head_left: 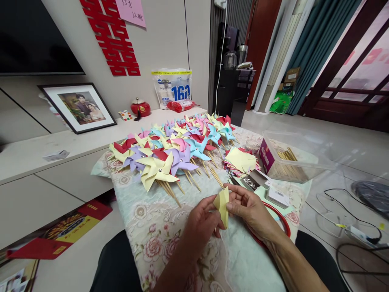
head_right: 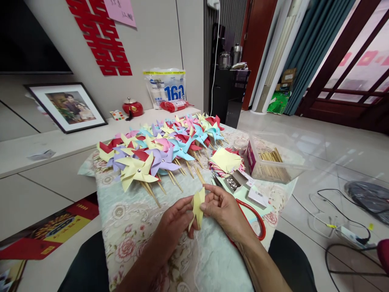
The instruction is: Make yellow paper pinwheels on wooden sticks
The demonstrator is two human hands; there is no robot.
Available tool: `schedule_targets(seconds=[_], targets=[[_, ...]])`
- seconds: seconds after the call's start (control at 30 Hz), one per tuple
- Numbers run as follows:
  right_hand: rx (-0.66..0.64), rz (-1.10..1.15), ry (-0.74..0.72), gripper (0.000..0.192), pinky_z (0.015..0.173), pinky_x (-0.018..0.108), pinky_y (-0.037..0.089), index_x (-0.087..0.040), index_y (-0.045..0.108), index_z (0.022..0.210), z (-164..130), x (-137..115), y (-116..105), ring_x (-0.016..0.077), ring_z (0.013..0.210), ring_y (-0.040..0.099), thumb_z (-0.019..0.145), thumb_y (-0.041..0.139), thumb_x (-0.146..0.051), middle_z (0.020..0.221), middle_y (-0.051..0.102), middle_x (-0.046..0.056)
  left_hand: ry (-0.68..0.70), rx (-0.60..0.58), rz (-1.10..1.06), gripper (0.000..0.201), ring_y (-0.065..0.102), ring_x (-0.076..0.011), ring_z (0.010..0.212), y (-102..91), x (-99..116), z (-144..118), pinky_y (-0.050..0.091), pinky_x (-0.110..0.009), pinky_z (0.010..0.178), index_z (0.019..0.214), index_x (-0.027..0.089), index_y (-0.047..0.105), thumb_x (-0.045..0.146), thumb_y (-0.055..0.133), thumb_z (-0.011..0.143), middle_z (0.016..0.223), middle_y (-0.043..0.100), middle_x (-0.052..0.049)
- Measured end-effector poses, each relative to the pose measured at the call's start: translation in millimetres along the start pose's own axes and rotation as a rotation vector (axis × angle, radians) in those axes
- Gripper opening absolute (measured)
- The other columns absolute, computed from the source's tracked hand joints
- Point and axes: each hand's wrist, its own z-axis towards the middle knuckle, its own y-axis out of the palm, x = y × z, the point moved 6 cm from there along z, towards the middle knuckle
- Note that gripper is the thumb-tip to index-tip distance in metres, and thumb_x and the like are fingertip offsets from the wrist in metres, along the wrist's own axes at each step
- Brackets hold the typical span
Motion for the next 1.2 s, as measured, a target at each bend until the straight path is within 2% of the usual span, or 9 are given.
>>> schedule_targets(seconds=[0.07, 0.2, 0.4, 0.53, 0.67, 0.77, 0.9, 1.1, 1.2], targets=[[-0.003, -0.001, 0.005, 0.060, 0.065, 0.026, 0.045, -0.018, 0.063, 0.122, 0, 2, 0, 0.0117, 0.065, 0.057, 0.070, 0.088, -0.033, 0.077, 0.062, -0.003, -0.002, 0.010, 0.024, 0.054, 0.059, -0.0125, 0.056, -0.8, -3, 1, 0.048, -0.025, 0.048, 0.124, 0.011, 0.060, 0.027, 0.066, 0.073, 0.091, 0.071, -0.007], [-0.008, 0.002, 0.000, 0.059, 0.064, 0.026, 0.045, -0.018, 0.063, 0.122, 1, 2, 1, 0.0116, 0.066, 0.057, 0.070, 0.088, -0.033, 0.078, 0.062, -0.003, -0.006, -0.023, 0.074, 0.063, 0.058, -0.0118, 0.058, -0.9, -8, 3, 0.049, -0.024, 0.051, 0.131, 0.014, 0.057, 0.019, 0.069, 0.069, 0.086, 0.070, -0.003], [-0.008, -0.011, 0.012, 0.062, 0.067, 0.027, 0.045, -0.019, 0.063, 0.123, -1, 1, 3, 0.0143, 0.070, 0.059, 0.069, 0.089, -0.036, 0.084, 0.066, 0.000, -0.013, -0.051, 0.084, 0.068, 0.057, -0.0130, 0.059, -2.0, -12, 2, 0.044, -0.023, 0.052, 0.135, 0.014, 0.055, 0.028, 0.074, 0.071, 0.071, 0.064, 0.002], [-0.040, -0.015, 0.016, 0.063, 0.071, 0.029, 0.046, -0.021, 0.063, 0.126, -2, 2, 5, 0.0158, 0.074, 0.061, 0.070, 0.087, -0.037, 0.085, 0.066, 0.000, 0.009, -0.096, 0.067, 0.067, 0.056, -0.0108, 0.059, -0.8, -11, 3, 0.043, -0.023, 0.051, 0.130, 0.014, 0.056, 0.034, 0.079, 0.071, 0.094, 0.069, -0.006], [-0.044, -0.008, 0.016, 0.062, 0.069, 0.027, 0.045, -0.021, 0.064, 0.125, -2, 3, 6, 0.0142, 0.074, 0.058, 0.070, 0.088, -0.037, 0.085, 0.064, -0.001, 0.018, -0.124, 0.063, 0.059, 0.056, -0.0098, 0.059, 0.3, -10, 4, 0.043, -0.022, 0.050, 0.127, 0.014, 0.058, 0.033, 0.077, 0.073, 0.101, 0.069, -0.008], [-0.043, 0.000, 0.018, 0.060, 0.067, 0.025, 0.044, -0.021, 0.064, 0.124, -1, 3, 6, 0.0124, 0.072, 0.057, 0.071, 0.087, -0.034, 0.084, 0.062, -0.002, 0.008, -0.121, 0.070, 0.058, 0.055, -0.0114, 0.058, 0.4, -12, 4, 0.040, -0.022, 0.049, 0.126, 0.014, 0.059, 0.033, 0.076, 0.074, 0.087, 0.069, -0.005], [-0.046, 0.004, 0.031, 0.063, 0.067, 0.026, 0.044, -0.021, 0.064, 0.125, -1, 3, 8, 0.0134, 0.072, 0.057, 0.069, 0.088, -0.036, 0.086, 0.063, -0.001, 0.009, -0.107, 0.076, 0.059, 0.051, -0.0128, 0.054, -0.1, -14, 4, 0.037, -0.022, 0.049, 0.125, 0.014, 0.061, 0.036, 0.076, 0.073, 0.060, 0.059, 0.003], [-0.049, 0.007, 0.045, 0.065, 0.069, 0.027, 0.045, -0.020, 0.063, 0.125, -1, 2, 10, 0.0140, 0.074, 0.059, 0.068, 0.089, -0.037, 0.086, 0.064, -0.001, 0.003, -0.119, 0.077, 0.060, 0.053, -0.0140, 0.056, -0.7, -15, 4, 0.039, -0.022, 0.048, 0.127, 0.012, 0.058, 0.038, 0.075, 0.075, 0.058, 0.057, 0.004], [-0.058, 0.010, 0.036, 0.064, 0.069, 0.026, 0.045, -0.020, 0.063, 0.125, -1, 3, 8, 0.0131, 0.073, 0.058, 0.069, 0.089, -0.036, 0.084, 0.063, -0.001, -0.002, -0.102, 0.065, 0.056, 0.055, -0.0137, 0.058, -0.4, -11, 2, 0.044, -0.023, 0.050, 0.124, 0.013, 0.061, 0.037, 0.074, 0.076, 0.067, 0.063, 0.001]])
